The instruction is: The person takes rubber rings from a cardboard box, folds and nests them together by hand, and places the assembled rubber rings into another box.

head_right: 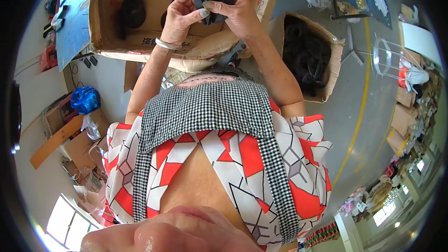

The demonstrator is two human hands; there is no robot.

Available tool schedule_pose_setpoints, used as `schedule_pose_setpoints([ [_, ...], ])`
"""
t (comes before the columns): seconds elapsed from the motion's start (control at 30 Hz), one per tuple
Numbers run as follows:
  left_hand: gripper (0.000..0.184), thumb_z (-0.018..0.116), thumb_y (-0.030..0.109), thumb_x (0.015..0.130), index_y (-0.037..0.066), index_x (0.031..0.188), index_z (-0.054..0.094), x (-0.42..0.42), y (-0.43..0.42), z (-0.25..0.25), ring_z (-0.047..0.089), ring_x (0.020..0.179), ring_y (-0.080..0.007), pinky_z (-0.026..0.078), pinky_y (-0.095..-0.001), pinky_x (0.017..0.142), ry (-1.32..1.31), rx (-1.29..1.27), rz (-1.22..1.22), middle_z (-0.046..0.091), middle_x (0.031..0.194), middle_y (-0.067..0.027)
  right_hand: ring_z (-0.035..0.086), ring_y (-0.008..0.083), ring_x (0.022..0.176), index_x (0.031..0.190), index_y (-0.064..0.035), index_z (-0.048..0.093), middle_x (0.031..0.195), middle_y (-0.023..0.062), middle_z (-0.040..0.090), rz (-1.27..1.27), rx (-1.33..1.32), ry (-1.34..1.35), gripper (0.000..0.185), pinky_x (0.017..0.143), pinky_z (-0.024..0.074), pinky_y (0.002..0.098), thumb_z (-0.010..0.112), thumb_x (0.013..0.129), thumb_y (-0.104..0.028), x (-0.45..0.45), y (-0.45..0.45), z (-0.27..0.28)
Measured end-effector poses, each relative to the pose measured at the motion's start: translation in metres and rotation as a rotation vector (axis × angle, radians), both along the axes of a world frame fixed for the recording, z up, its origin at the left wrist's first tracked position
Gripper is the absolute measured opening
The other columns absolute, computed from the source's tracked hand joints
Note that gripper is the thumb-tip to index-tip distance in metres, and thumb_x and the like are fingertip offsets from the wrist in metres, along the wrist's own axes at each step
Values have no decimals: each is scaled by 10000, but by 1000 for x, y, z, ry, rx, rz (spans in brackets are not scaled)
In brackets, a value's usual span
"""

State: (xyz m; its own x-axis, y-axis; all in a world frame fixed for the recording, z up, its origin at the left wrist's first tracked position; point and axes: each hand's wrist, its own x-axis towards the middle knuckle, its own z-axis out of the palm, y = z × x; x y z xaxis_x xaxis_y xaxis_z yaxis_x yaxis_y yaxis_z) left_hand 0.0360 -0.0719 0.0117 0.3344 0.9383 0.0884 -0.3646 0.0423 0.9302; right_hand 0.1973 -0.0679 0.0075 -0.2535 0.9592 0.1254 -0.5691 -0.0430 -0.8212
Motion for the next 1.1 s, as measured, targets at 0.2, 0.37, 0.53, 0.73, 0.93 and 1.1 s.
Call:
schedule_pose_setpoints([
  [0.2,284,652,37,786,12,1053,557,0,-2,-3,561,815,-61,466,-203,760,53,4,-32,616,916,-12,605,135,869,1074,-4,571,964,43,629,73,-148,77,315,786,497,274,667,775,-28,6,-4,-2],
  [0.37,257,530,128,812,27,1043,584,-9,0,-3,528,726,-41,417,-186,621,-25,-76,53,608,842,8,624,179,876,1013,-2,599,946,58,638,-102,-293,114,262,797,518,319,650,757,-23,22,3,6],
  [0.53,228,578,140,880,24,1076,589,-86,21,-20,571,670,-34,488,-195,612,-303,-238,265,628,844,-8,575,310,1019,1116,42,537,1078,166,599,-421,-339,431,310,956,428,480,515,813,-23,164,52,-67],
  [0.73,365,738,161,753,-22,1032,591,-23,5,-7,496,631,-65,441,-213,567,603,283,297,594,756,-14,633,186,783,1036,5,538,945,105,632,-500,70,-290,256,762,506,286,589,808,-99,50,21,-16],
  [0.93,461,748,166,671,14,1070,573,23,-14,20,616,734,-223,524,-316,637,923,661,224,580,955,-113,563,172,950,1216,6,438,1051,87,566,-277,-164,-178,439,810,464,298,615,829,-105,-2,5,26],
  [1.1,592,811,168,595,64,1123,564,-9,-6,25,537,1016,-259,480,-351,818,985,856,400,550,1111,-101,593,177,722,1023,5,553,832,84,603,-203,-172,30,180,679,493,323,542,865,-80,29,8,-3],
])
